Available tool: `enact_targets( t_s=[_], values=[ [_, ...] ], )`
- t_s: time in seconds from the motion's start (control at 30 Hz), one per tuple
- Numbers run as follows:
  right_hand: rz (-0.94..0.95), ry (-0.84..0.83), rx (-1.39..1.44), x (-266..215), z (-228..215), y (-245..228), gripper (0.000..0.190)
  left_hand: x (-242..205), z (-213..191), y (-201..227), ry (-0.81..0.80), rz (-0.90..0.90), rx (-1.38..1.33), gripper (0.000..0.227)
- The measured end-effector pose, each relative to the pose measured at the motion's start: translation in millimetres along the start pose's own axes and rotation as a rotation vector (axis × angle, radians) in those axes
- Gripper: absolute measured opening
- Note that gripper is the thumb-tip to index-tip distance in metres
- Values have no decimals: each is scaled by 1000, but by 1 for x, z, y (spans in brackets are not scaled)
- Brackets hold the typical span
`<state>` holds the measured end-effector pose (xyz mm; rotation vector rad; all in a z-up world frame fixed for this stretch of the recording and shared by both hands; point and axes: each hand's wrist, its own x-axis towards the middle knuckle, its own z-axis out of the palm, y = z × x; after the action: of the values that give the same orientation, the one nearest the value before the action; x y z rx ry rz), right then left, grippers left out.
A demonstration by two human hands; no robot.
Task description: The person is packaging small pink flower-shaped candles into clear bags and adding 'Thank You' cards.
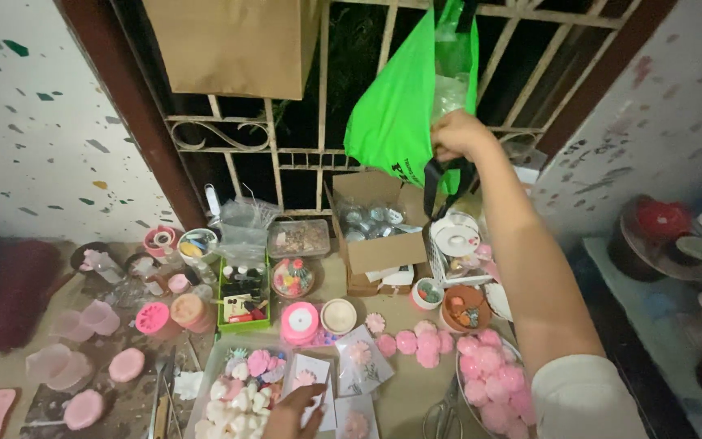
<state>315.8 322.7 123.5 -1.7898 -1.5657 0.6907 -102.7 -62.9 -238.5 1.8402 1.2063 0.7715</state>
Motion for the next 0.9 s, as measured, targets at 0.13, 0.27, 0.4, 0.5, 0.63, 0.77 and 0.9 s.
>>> enact_targets(
  t_s=[0.13,0.27,0.4,0.5,0.63,0.77,0.9],
  values=[
    [37,-211,75,-2,7,-7,8,-18,-4,-51,82,-113,-23,46],
    [-49,93,-225,-17,5,-12,10,-25,-4,-48,165,-126,-50,38],
    [-71,298,-247,-35,-2,-14,31,-20,-9,-15,166,-81,-60,37],
    [-74,241,6,-37,-13,-3,8,-15,-7,-9,123,-54,-41,42],
    [-58,243,1,-33,-22,16,3,-15,-7,-4,98,-27,-71,43],
    [-34,212,193,-48,-29,11,7,-12,-8,-2,67,3,-90,40],
    [-94,300,149,-68,-34,2,10,-9,-10,10,43,-19,-120,42]
  ],
)
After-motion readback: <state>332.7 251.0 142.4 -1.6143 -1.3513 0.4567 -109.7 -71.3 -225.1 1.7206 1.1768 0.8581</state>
